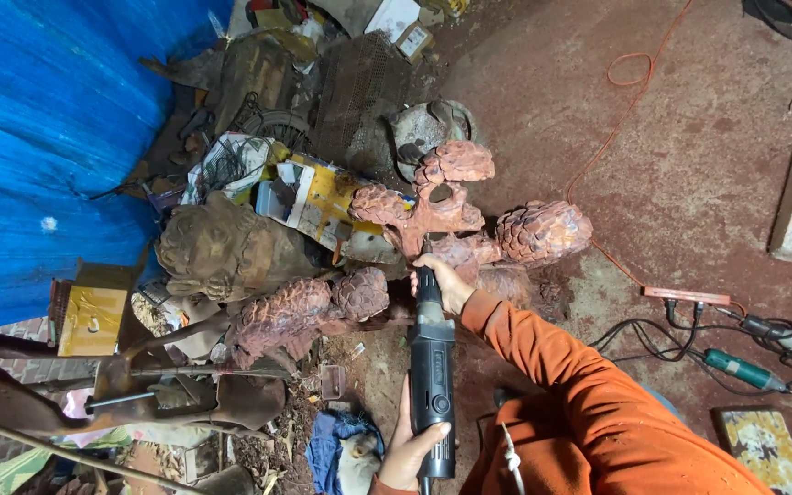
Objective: The person uses a rotary carving tool to shape and detail a large wooden sculpture of a tree with pinecones. They move around the piece, adjusting their position and the tool angle to work on different sections of the trunk and branches.
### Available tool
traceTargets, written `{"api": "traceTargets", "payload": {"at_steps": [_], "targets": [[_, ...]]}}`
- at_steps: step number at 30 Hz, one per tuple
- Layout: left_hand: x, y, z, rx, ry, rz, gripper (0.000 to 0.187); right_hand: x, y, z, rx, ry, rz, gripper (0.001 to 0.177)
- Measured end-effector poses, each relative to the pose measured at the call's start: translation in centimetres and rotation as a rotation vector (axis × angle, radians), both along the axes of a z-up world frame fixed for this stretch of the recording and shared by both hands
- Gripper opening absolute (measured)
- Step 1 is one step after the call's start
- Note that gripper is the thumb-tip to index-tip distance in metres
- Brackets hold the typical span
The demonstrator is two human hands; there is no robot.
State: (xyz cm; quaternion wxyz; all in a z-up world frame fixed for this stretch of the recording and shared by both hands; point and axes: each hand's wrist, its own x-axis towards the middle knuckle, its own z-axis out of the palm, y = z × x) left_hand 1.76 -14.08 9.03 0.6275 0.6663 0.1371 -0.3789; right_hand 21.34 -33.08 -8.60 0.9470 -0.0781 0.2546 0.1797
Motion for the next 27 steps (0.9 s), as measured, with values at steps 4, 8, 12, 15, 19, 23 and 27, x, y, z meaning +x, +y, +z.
{"api": "traceTargets", "payload": {"at_steps": [4, 8, 12, 15, 19, 23, 27], "targets": [[0.8, 2.2, -1.7, -0.039, -0.1, -0.082, 0.111, -0.8, 0.0, 1.2, -0.029, -0.009, -0.043, 0.018], [0.8, 3.5, -1.9, -0.068, -0.119, -0.123, 0.114, -1.0, 1.0, 0.5, 0.001, -0.027, -0.08, 0.019], [-0.8, 3.3, -2.9, -0.077, -0.148, -0.067, 0.11, -0.8, 1.4, 0.1, -0.008, -0.04, -0.019, 0.019], [-1.7, 1.8, -2.9, -0.063, -0.158, -0.021, 0.107, -1.1, 0.3, 1.2, -0.026, -0.048, -0.008, 0.015], [-1.1, 1.1, -2.9, -0.122, -0.169, -0.034, 0.107, -0.6, 0.0, -0.1, -0.011, -0.037, 0.009, 0.019], [-0.6, 1.6, -2.3, -0.12, -0.185, -0.1, 0.109, -0.9, 0.3, 0.0, 0.079, -0.076, -0.056, 0.017], [-0.2, 3.6, -3.8, -0.069, -0.282, -0.187, 0.113, -1.3, 0.8, 0.4, 0.066, -0.111, -0.129, 0.016]]}}
